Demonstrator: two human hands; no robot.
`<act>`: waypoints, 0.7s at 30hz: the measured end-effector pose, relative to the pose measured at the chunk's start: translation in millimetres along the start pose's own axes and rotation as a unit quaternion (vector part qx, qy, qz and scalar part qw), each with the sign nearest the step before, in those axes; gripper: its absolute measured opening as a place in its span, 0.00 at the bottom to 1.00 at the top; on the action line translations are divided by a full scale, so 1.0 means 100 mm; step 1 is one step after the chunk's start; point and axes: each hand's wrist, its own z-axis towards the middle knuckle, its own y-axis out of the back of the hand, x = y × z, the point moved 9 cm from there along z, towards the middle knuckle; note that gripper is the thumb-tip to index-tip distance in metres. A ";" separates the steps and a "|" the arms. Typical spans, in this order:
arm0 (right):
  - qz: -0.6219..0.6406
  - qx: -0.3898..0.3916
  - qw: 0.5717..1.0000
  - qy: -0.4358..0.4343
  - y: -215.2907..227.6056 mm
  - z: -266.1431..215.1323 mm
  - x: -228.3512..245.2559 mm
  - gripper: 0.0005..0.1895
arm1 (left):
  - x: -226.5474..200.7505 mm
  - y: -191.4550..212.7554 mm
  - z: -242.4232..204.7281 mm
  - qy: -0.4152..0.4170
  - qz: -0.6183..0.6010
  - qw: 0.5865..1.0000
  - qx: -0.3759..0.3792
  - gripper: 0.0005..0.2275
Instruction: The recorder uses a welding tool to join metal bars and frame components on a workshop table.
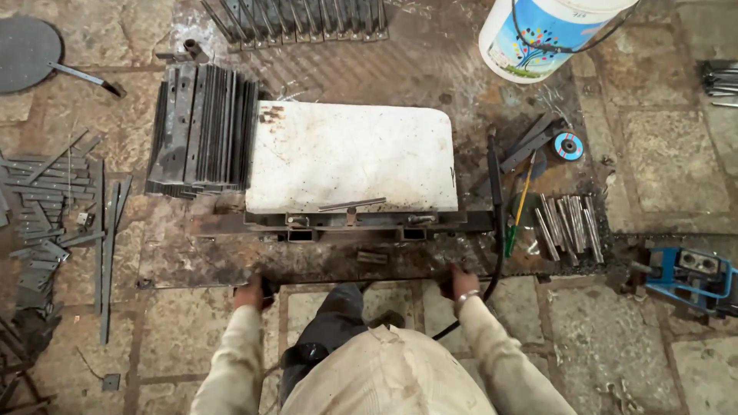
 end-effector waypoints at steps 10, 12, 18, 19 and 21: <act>0.047 -0.007 0.998 0.045 0.03 -0.51 1.12 0.09 | -1.05 0.34 -0.48 -0.050 -0.072 0.994 0.069 0.26; 0.028 0.042 0.969 0.241 0.32 -0.50 1.69 0.11 | -1.62 0.76 -0.67 -0.151 -0.083 0.985 -0.013 0.23; -0.481 0.064 0.765 0.423 -1.08 -1.61 3.79 0.20 | -3.45 -0.46 -1.07 -0.418 0.347 0.838 0.058 0.17; -0.483 0.064 0.768 0.416 -1.39 -1.58 3.85 0.20 | -3.59 -0.80 -1.09 -0.414 0.350 0.838 0.063 0.17; -0.644 0.255 0.674 0.256 -2.17 -1.43 3.46 0.24 | -3.44 -1.73 -1.08 -0.289 0.519 0.765 0.251 0.16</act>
